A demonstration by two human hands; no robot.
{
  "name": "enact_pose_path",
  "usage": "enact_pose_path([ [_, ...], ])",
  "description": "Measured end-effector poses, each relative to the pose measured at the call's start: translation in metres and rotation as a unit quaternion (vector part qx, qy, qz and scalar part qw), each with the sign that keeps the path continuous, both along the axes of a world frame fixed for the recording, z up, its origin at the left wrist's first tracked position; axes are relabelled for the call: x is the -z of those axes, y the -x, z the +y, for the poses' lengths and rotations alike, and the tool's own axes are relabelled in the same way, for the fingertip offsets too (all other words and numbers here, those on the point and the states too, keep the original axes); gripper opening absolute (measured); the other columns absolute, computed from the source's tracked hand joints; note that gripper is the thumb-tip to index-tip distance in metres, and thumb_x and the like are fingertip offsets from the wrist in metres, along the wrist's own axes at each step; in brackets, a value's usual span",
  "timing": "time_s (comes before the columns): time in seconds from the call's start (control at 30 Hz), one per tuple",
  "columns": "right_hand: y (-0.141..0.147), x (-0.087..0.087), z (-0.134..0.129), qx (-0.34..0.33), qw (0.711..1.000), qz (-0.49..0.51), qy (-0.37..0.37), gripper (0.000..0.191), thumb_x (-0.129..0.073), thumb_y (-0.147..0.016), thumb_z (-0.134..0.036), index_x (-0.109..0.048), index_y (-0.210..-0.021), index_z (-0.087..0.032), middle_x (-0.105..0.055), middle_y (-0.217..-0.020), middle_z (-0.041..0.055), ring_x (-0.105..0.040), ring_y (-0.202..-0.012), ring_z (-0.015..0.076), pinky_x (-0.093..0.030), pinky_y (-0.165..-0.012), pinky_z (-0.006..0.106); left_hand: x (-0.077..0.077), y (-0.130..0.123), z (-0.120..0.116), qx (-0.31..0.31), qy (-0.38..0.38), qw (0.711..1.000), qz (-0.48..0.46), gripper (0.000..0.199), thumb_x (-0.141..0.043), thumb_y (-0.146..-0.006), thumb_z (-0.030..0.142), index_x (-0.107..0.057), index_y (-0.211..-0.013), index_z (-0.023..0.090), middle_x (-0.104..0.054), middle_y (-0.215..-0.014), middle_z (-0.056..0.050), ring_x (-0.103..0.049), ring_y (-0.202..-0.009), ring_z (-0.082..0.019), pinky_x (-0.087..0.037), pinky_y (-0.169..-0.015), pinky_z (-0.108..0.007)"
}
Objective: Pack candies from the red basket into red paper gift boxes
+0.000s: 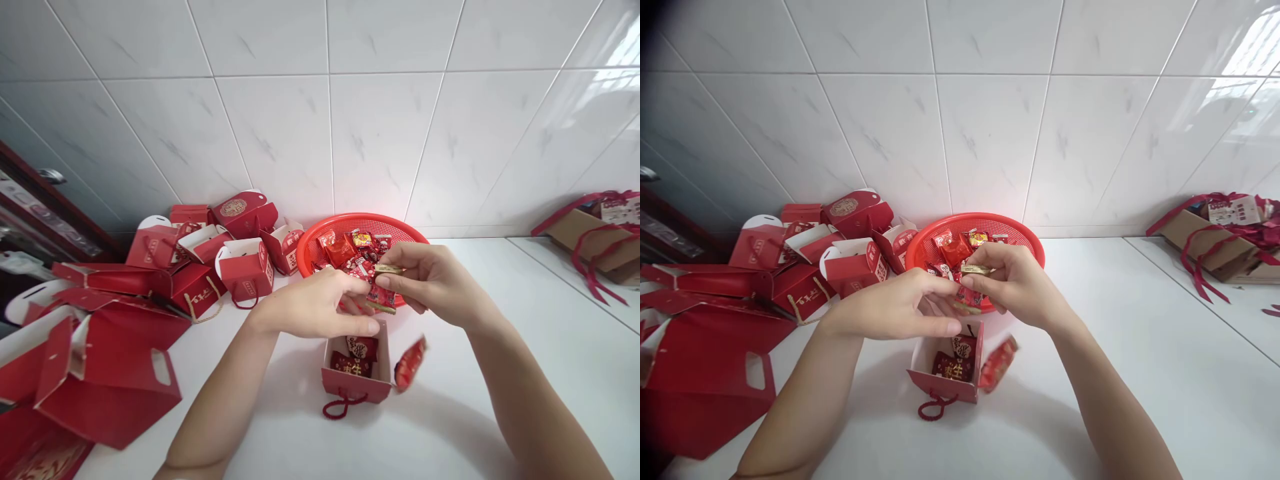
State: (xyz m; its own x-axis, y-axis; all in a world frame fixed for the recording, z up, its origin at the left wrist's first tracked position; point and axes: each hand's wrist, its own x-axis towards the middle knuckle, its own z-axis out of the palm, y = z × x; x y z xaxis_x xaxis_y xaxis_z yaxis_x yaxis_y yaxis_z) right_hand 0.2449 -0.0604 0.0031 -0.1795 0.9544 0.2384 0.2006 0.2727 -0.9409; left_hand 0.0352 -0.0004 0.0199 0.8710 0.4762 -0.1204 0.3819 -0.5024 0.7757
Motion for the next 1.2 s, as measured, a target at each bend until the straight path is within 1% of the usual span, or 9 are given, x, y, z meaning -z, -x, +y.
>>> enact_pose_path([
  [0.1, 0.002, 0.003, 0.005, 0.040, 0.998, 0.015, -0.035, 0.023, -0.080, -0.083, -0.035, -0.066, -0.080, -0.017, -0.060, -0.066, -0.0029, -0.048, -0.047, 0.0075, -0.038, -0.040, 0.022, 0.007, -0.006, 0.003, -0.042, 0.028, 0.998, -0.039, 0.027, -0.068, -0.089, 0.044, -0.068, -0.088, 0.017, -0.072, -0.088, -0.004, -0.069, -0.083, -0.021, -0.051, -0.067, -0.029],
  [0.23, -0.003, 0.000, 0.003, 0.013, 0.998, 0.051, -0.042, 0.020, -0.080, -0.084, -0.030, -0.064, -0.081, -0.018, -0.067, -0.070, -0.0009, -0.062, -0.057, 0.0118, -0.050, -0.051, 0.024, 0.011, -0.013, 0.002, -0.065, 0.018, 0.992, -0.110, 0.029, -0.060, -0.095, 0.041, -0.072, -0.086, 0.016, -0.068, -0.080, -0.002, -0.063, -0.076, -0.017, -0.048, -0.066, -0.028],
  [0.4, -0.009, -0.004, -0.001, -0.008, 0.999, 0.039, -0.036, 0.018, -0.078, -0.087, -0.028, -0.064, -0.081, -0.018, -0.067, -0.070, -0.0001, -0.065, -0.062, 0.0132, -0.054, -0.055, 0.024, 0.012, -0.019, -0.004, -0.087, 0.059, 0.981, -0.162, 0.021, -0.067, -0.092, 0.035, -0.075, -0.091, 0.016, -0.071, -0.083, -0.003, -0.061, -0.076, -0.016, -0.048, -0.066, -0.027],
  [0.53, -0.016, -0.014, -0.008, 0.010, 0.999, 0.007, -0.051, 0.018, -0.077, -0.088, -0.034, -0.066, -0.088, -0.019, -0.067, -0.075, 0.0010, -0.064, -0.065, 0.0134, -0.054, -0.057, 0.025, 0.010, -0.019, -0.006, -0.110, 0.041, 0.972, -0.205, 0.019, -0.071, -0.088, 0.032, -0.071, -0.076, 0.017, -0.063, -0.071, 0.001, -0.054, -0.067, -0.012, -0.042, -0.060, -0.024],
  [0.67, -0.035, -0.021, -0.024, 0.012, 0.990, -0.126, -0.069, 0.019, -0.073, -0.091, -0.039, -0.069, -0.095, -0.021, -0.072, -0.089, 0.0046, -0.066, -0.076, 0.0167, -0.055, -0.067, 0.029, 0.001, -0.010, -0.005, -0.127, -0.002, 0.965, -0.228, 0.033, -0.067, -0.088, 0.032, -0.059, -0.059, 0.017, -0.049, -0.058, 0.003, -0.044, -0.058, -0.011, -0.036, -0.055, -0.025],
  [0.77, -0.045, -0.005, -0.040, -0.077, 0.953, -0.290, 0.029, 0.013, -0.070, -0.090, -0.033, -0.070, -0.096, -0.021, -0.073, -0.091, 0.0046, -0.066, -0.077, 0.0184, -0.052, -0.067, 0.030, -0.005, -0.002, -0.003, -0.138, -0.034, 0.958, -0.250, 0.035, -0.066, -0.084, 0.029, -0.052, -0.054, 0.018, -0.046, -0.058, 0.003, -0.042, -0.058, -0.011, -0.036, -0.055, -0.026],
  [0.93, -0.032, 0.048, -0.067, -0.195, 0.815, -0.502, 0.215, 0.034, -0.074, -0.068, -0.010, -0.073, -0.100, -0.020, -0.070, -0.100, 0.0076, -0.065, -0.088, 0.0260, -0.041, -0.063, 0.030, -0.007, 0.002, -0.002, -0.168, -0.082, 0.947, -0.260, 0.038, -0.067, -0.078, 0.030, -0.046, -0.048, 0.020, -0.049, -0.056, 0.001, -0.053, -0.065, -0.015, -0.046, -0.063, -0.028],
  [1.03, -0.020, 0.069, -0.078, -0.187, 0.793, -0.535, 0.223, 0.030, -0.073, -0.066, -0.008, -0.068, -0.093, -0.018, -0.065, -0.102, 0.0079, -0.062, -0.093, 0.0263, -0.038, -0.064, 0.029, -0.006, 0.000, -0.002, -0.165, -0.096, 0.946, -0.262, 0.039, -0.066, -0.076, 0.030, -0.044, -0.046, 0.021, -0.051, -0.054, 0.001, -0.059, -0.072, -0.018, -0.053, -0.078, -0.033],
  [1.2, -0.016, 0.082, -0.078, -0.170, 0.791, -0.550, 0.207, 0.026, -0.072, -0.063, -0.007, -0.063, -0.085, -0.017, -0.064, -0.097, 0.0065, -0.060, -0.089, 0.0238, -0.035, -0.063, 0.028, -0.008, 0.000, -0.003, -0.151, -0.090, 0.949, -0.263, 0.041, -0.064, -0.075, 0.030, -0.037, -0.046, 0.022, -0.040, -0.050, 0.002, -0.061, -0.079, -0.021, -0.053, -0.093, -0.037],
])
